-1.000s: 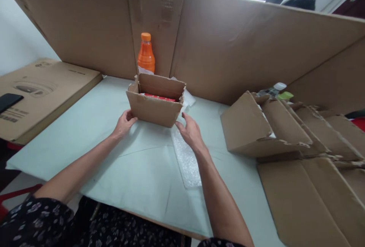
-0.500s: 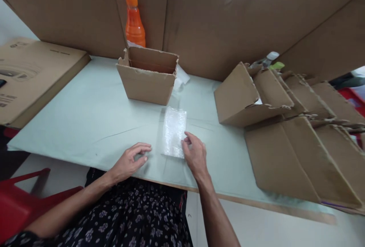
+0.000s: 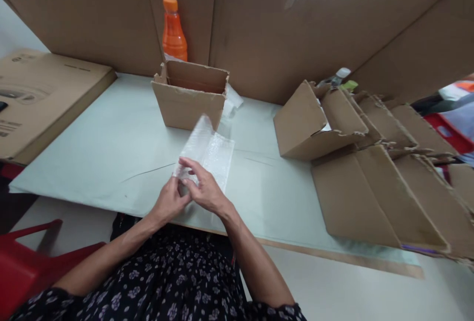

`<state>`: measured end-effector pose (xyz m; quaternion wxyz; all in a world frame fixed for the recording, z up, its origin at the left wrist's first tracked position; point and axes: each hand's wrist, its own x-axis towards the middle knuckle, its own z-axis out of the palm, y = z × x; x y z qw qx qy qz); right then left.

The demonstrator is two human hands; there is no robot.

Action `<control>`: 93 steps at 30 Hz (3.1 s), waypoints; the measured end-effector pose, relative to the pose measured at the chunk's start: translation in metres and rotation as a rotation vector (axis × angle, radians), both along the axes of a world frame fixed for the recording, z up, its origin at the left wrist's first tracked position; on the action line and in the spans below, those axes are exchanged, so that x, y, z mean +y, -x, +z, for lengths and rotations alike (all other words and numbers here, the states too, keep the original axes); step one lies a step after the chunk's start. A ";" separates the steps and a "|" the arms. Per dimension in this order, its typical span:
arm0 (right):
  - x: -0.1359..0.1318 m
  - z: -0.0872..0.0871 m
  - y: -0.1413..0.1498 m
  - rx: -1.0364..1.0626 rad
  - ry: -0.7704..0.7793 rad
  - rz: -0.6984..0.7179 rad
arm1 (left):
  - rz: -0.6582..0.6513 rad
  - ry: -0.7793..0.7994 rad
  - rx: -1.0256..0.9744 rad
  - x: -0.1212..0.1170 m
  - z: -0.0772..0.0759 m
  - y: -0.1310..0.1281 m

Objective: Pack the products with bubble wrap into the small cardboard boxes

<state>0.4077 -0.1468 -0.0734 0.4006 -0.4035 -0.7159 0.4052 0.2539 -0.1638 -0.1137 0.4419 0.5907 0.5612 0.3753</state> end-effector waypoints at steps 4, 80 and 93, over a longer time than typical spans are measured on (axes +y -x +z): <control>0.005 -0.001 -0.004 -0.048 -0.027 -0.051 | 0.195 0.267 -0.315 0.021 0.006 0.019; 0.022 -0.049 -0.052 -0.411 0.088 -0.519 | -0.068 -0.109 0.635 0.067 0.003 0.075; -0.033 0.054 0.019 -0.768 -0.706 -0.008 | 0.010 -0.269 0.314 0.108 -0.011 0.058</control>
